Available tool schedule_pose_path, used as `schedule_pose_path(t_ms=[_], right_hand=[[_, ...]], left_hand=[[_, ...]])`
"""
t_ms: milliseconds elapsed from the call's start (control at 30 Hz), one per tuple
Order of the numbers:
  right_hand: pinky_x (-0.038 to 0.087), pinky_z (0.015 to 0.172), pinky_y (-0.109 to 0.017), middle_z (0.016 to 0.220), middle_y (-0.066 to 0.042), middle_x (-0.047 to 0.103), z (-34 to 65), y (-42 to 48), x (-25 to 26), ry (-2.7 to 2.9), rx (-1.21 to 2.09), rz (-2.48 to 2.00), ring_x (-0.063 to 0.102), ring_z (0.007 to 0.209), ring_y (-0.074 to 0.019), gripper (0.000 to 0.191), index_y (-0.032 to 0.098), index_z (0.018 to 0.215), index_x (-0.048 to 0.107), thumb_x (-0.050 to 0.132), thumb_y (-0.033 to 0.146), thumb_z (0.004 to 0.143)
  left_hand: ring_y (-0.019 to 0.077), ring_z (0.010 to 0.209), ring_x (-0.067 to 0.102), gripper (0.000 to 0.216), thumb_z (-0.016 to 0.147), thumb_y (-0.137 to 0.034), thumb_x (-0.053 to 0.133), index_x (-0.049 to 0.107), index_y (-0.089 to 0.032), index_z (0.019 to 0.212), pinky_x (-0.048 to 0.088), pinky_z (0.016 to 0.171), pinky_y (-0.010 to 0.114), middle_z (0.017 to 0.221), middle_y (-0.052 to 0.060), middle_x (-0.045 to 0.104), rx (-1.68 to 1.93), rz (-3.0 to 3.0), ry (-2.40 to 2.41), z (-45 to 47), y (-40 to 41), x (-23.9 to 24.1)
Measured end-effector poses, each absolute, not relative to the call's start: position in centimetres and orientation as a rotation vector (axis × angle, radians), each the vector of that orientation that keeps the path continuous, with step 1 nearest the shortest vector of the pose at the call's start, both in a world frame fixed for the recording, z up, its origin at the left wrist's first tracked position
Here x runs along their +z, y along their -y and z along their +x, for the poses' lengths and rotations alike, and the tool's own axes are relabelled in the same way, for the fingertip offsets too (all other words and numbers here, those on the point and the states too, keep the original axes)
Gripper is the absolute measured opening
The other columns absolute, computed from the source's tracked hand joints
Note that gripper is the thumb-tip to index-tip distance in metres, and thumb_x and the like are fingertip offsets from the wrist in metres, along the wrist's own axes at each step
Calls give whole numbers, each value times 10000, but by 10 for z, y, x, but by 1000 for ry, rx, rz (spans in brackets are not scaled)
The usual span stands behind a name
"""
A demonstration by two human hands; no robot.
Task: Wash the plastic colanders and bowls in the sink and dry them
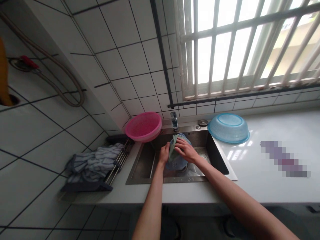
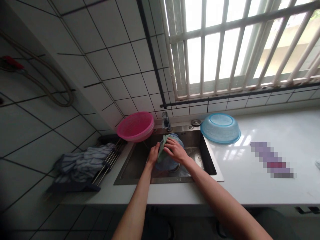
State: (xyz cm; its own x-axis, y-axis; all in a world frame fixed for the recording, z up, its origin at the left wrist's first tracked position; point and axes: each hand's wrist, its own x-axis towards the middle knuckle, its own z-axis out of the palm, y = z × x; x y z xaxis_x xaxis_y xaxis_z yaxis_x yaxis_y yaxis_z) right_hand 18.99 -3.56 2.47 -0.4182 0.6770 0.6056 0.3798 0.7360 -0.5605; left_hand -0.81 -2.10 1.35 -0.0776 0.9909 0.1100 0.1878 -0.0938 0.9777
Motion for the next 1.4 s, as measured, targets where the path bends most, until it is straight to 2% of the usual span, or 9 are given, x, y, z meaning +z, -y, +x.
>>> schedule_pose_path(t_ms=[100,200,433,733,867,1000,1133,1267,1400], right_hand=[[498,1065,-395,1250,-97,695,206,20,15,1830,550,-1003,637,1181,-237,384,229,1061,750,411,405,1101],[518,948,-373,1048,-88,690,211,16,13,1781,555,-1083,645,986,-229,400,211,921,730,445,438,1088],[365,1177,-475,1014,-59,678,182,47,38,2207,307,-708,550,1169,-261,301,260,899,735,540,414,1068],[504,1019,-416,1076,-96,663,208,19,17,1890,411,-1063,602,1070,-246,315,218,987,715,457,368,1089],[361,1221,-518,1063,-80,667,189,44,35,2143,233,-859,533,1279,-275,240,250,1004,739,535,359,1066],[252,1289,-571,1083,-73,678,171,63,46,2320,150,-664,428,1442,-294,194,253,992,754,586,339,1040],[360,1227,-510,1088,-73,691,180,49,36,2193,236,-770,551,1260,-263,226,252,986,744,555,352,1060],[497,1047,-441,1157,-101,670,199,29,23,1877,378,-1082,595,1112,-253,246,231,1074,726,501,331,1069],[490,1021,-424,1030,-84,657,193,35,26,2029,332,-952,573,1092,-257,245,244,919,724,510,234,1036]], left_hand=[[164,612,506,745,777,-910,546,617,-180,648,392,612,295,597,7,577,1262,1400,-1410,-6,24,11],[161,595,485,739,771,-916,543,592,-191,639,384,607,296,576,-7,543,1262,1373,-1400,-5,24,11],[165,636,469,791,710,-952,554,635,-168,641,374,636,304,605,11,569,1314,1350,-1416,-10,20,17],[158,603,482,771,724,-944,563,594,-184,601,381,603,290,578,6,555,1330,1325,-1432,-10,23,13],[182,638,537,834,638,-990,567,671,-163,677,421,629,304,635,41,626,1386,1150,-1509,-19,18,12],[186,620,529,867,523,-1041,564,629,-184,629,417,614,313,613,49,612,1383,1048,-1561,-27,14,11],[173,612,514,832,614,-1013,553,617,-184,629,396,601,299,606,34,594,1378,1143,-1523,-21,18,12],[164,590,492,813,681,-988,550,620,-179,637,387,593,294,581,11,563,1293,1284,-1452,-9,25,15],[170,634,492,831,676,-999,539,627,-173,637,385,620,298,605,16,570,1262,1363,-1428,-5,26,18]])
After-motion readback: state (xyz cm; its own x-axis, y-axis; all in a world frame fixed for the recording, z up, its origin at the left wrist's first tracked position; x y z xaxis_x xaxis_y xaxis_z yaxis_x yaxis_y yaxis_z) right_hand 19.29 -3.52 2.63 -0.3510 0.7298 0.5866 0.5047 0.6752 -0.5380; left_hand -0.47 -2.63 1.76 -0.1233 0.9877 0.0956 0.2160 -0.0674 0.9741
